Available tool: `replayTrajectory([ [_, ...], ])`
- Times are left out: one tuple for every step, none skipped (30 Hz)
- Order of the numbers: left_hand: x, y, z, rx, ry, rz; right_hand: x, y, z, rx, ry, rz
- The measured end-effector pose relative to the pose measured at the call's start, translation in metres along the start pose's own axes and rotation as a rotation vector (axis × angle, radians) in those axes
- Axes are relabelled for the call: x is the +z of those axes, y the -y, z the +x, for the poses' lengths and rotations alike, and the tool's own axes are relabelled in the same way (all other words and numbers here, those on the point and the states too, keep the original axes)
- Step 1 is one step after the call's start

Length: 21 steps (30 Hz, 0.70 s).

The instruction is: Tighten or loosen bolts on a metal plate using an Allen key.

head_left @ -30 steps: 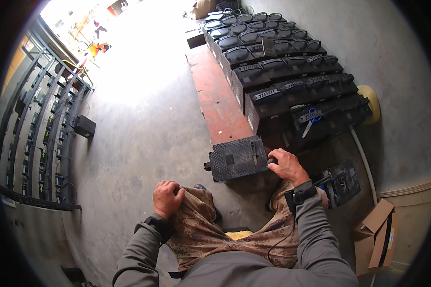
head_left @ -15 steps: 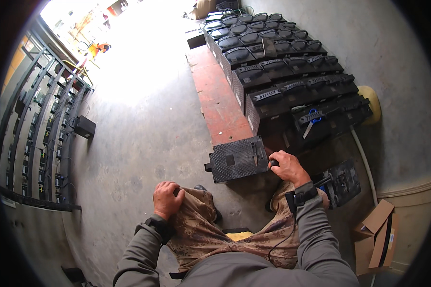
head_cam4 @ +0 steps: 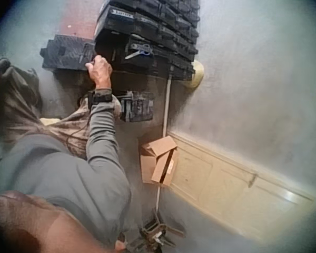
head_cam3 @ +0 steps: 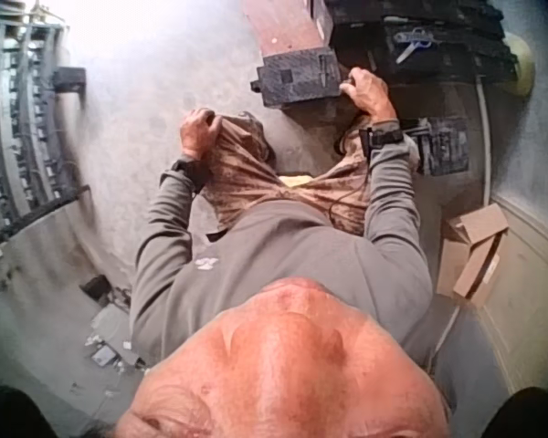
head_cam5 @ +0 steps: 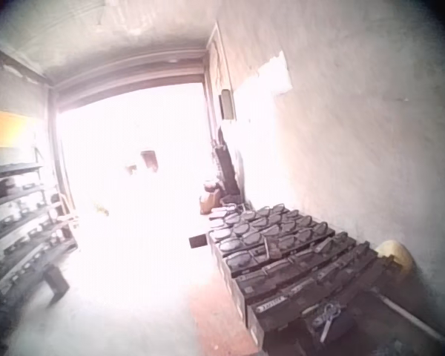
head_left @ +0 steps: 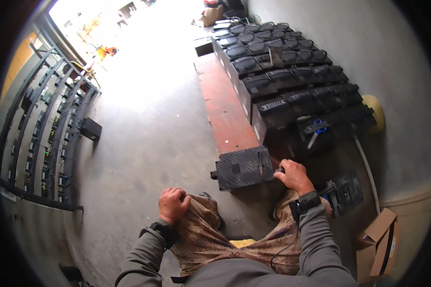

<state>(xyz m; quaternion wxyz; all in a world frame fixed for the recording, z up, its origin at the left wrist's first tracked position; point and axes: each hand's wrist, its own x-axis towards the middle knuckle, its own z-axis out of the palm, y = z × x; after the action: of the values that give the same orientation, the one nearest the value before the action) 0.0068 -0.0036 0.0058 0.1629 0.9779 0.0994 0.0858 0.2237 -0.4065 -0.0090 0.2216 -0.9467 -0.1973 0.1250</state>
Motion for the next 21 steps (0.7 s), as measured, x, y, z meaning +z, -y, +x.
replayTrajectory([
  [-0.001,-0.002,0.000,0.002,0.009,0.000,-0.001,0.000,-0.001,0.005,0.009,-0.004],
  [0.002,-0.001,0.000,0.015,0.003,0.006,-0.002,-0.001,-0.003,-0.016,-0.011,0.019],
  [0.008,-0.001,0.002,0.014,-0.012,0.009,-0.004,-0.005,-0.008,-0.025,-0.032,0.033],
  [0.008,-0.001,0.002,0.024,0.004,-0.001,-0.003,-0.005,-0.009,-0.041,-0.034,0.054],
  [0.008,-0.001,0.001,0.033,0.020,-0.012,-0.002,-0.006,-0.009,-0.056,-0.034,0.075],
  [0.007,-0.002,0.000,0.027,0.029,-0.004,-0.003,-0.005,-0.009,-0.061,-0.007,0.073],
  [0.006,-0.001,-0.001,0.020,0.020,0.004,-0.003,-0.003,-0.007,-0.075,-0.009,0.077],
  [0.006,0.001,-0.002,0.013,0.023,0.007,-0.005,-0.001,-0.006,-0.022,0.026,0.068],
  [0.005,0.002,-0.002,0.007,0.029,0.009,-0.009,0.002,-0.005,0.034,0.061,0.058],
  [0.005,0.003,-0.003,0.002,0.023,0.014,-0.012,0.009,-0.004,0.084,0.080,0.023],
  [0.004,0.003,-0.004,0.008,0.022,0.015,-0.010,0.011,-0.003,0.075,0.081,0.025],
  [0.004,0.003,-0.003,0.018,0.021,0.013,-0.009,0.009,-0.005,0.032,0.011,0.032],
  [0.004,0.002,-0.002,0.016,0.016,0.013,-0.008,0.007,-0.007,-0.012,-0.057,0.039],
  [0.004,0.001,-0.001,0.018,0.023,0.008,-0.006,0.003,-0.008,-0.016,-0.058,0.038],
  [0.004,0.000,-0.001,0.019,0.031,0.003,-0.005,0.000,-0.008,-0.053,-0.058,0.074],
  [0.004,-0.002,0.001,0.017,0.028,0.003,-0.005,-0.002,-0.008,-0.089,-0.058,0.109],
  [0.003,-0.003,0.002,0.017,0.038,0.007,-0.005,-0.004,-0.007,-0.092,-0.058,0.108],
  [0.001,-0.003,0.002,0.015,0.048,0.015,-0.010,0.001,-0.006,-0.025,-0.007,0.078],
  [0.001,-0.002,0.000,0.010,0.046,0.020,-0.013,0.004,-0.006,0.043,0.044,0.046],
  [0.002,-0.001,-0.001,0.012,0.046,0.026,-0.014,0.007,-0.006,0.037,0.046,0.048],
  [0.002,0.000,-0.002,0.015,0.044,0.031,-0.014,0.010,-0.006,0.067,0.039,0.042],
])
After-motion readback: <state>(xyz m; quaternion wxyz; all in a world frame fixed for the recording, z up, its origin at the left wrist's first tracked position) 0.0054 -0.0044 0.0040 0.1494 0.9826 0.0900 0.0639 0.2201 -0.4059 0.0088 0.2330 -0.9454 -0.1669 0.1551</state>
